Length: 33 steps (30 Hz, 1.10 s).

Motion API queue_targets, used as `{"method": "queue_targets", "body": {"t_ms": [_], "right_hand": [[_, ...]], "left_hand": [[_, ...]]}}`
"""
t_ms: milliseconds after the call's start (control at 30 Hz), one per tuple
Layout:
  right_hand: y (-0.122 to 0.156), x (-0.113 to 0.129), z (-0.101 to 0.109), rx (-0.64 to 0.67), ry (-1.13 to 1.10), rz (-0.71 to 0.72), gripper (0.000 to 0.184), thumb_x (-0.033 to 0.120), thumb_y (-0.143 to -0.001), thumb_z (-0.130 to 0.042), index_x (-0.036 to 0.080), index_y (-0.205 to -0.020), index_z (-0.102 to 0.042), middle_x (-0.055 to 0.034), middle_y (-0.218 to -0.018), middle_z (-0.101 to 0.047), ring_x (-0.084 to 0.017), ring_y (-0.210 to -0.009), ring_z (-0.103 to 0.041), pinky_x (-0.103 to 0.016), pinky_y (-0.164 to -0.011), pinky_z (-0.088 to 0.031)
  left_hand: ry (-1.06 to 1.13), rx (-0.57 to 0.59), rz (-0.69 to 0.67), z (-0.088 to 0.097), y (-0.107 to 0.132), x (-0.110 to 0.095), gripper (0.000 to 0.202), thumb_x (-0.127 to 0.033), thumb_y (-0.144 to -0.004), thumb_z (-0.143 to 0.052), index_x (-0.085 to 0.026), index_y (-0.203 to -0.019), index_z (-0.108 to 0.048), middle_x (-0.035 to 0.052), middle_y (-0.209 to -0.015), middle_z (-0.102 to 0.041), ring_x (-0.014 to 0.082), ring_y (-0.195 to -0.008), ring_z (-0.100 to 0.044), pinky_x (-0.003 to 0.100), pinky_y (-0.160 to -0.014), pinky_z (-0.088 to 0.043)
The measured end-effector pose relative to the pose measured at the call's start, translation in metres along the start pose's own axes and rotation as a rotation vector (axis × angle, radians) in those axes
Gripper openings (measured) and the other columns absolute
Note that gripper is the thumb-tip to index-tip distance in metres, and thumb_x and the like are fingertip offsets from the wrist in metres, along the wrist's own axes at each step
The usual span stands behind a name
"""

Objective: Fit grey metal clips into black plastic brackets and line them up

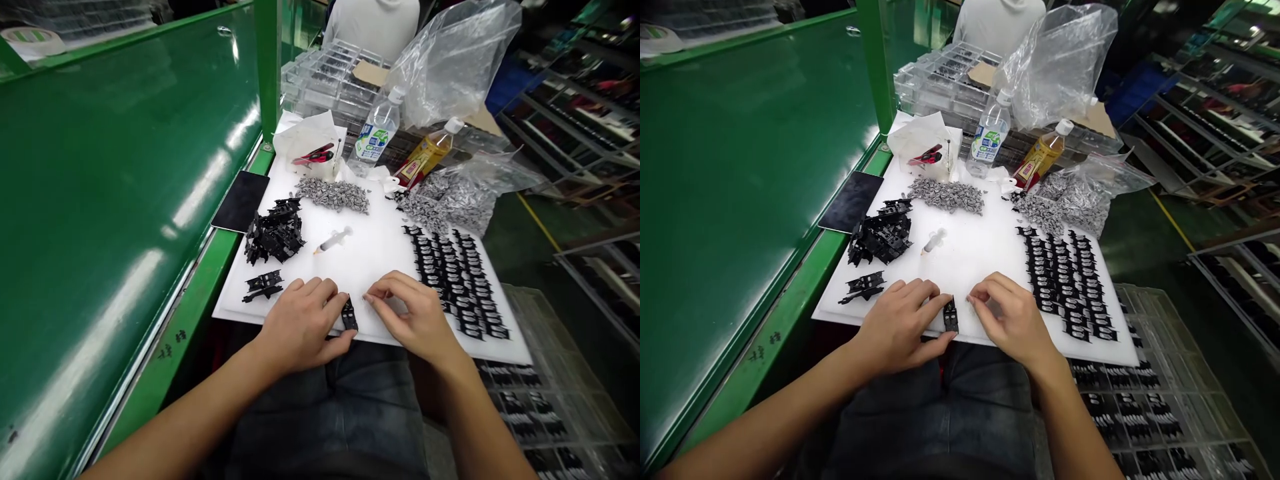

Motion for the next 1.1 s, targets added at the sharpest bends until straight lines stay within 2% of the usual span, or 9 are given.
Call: {"method": "queue_targets", "body": {"t_ms": [167, 433, 800, 1100], "right_hand": [[0.011, 0.014, -0.009, 0.012, -0.125, -0.045, 0.011, 0.013, -0.097, -0.07, 0.023, -0.093, -0.069, -0.0017, -0.087, -0.068, -0.018, -0.081, -0.066, -0.032, -0.073, -0.052], [0.015, 0.017, -0.019, 0.005, -0.055, 0.027, 0.015, 0.007, -0.097, -0.066, 0.022, -0.099, -0.069, -0.0033, -0.09, -0.069, -0.017, -0.083, -0.067, -0.032, -0.074, -0.055], [0.011, 0.023, -0.019, 0.13, 0.064, 0.023, 0.015, 0.008, -0.102, -0.059, 0.022, -0.104, -0.067, -0.0047, -0.094, -0.067, -0.02, -0.085, -0.065, -0.035, -0.076, -0.053], [0.01, 0.019, -0.02, 0.228, 0.109, -0.007, 0.014, 0.012, -0.105, -0.054, 0.022, -0.096, -0.057, -0.0034, -0.093, -0.061, -0.02, -0.087, -0.062, -0.036, -0.077, -0.05]], "left_hand": [[0.008, 0.0, -0.009, -0.001, 0.0, 0.0, 0.043, -0.054, -0.1, -0.059, -0.02, -0.124, -0.064, 0.007, -0.108, -0.066, 0.027, -0.095, -0.059, 0.043, -0.076, -0.039], [0.002, 0.003, -0.012, -0.001, -0.001, 0.0, 0.043, -0.055, -0.1, -0.059, -0.02, -0.124, -0.064, 0.0069, -0.109, -0.065, 0.0271, -0.096, -0.059, 0.043, -0.076, -0.038], [0.001, 0.025, 0.0, -0.002, -0.001, 0.0, 0.043, -0.055, -0.101, -0.058, -0.02, -0.125, -0.064, 0.0072, -0.11, -0.066, 0.0271, -0.097, -0.059, 0.043, -0.077, -0.038], [-0.01, 0.025, 0.001, -0.002, -0.001, -0.001, 0.044, -0.055, -0.1, -0.057, -0.019, -0.126, -0.064, 0.0073, -0.11, -0.066, 0.0272, -0.096, -0.059, 0.043, -0.077, -0.038]]}}
Point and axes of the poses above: each hand's wrist, its own y-axis away from the middle knuckle, its own z-axis out of the back of the hand, x = y × z, the point moved 5 cm from there along -y, towards the middle knuckle
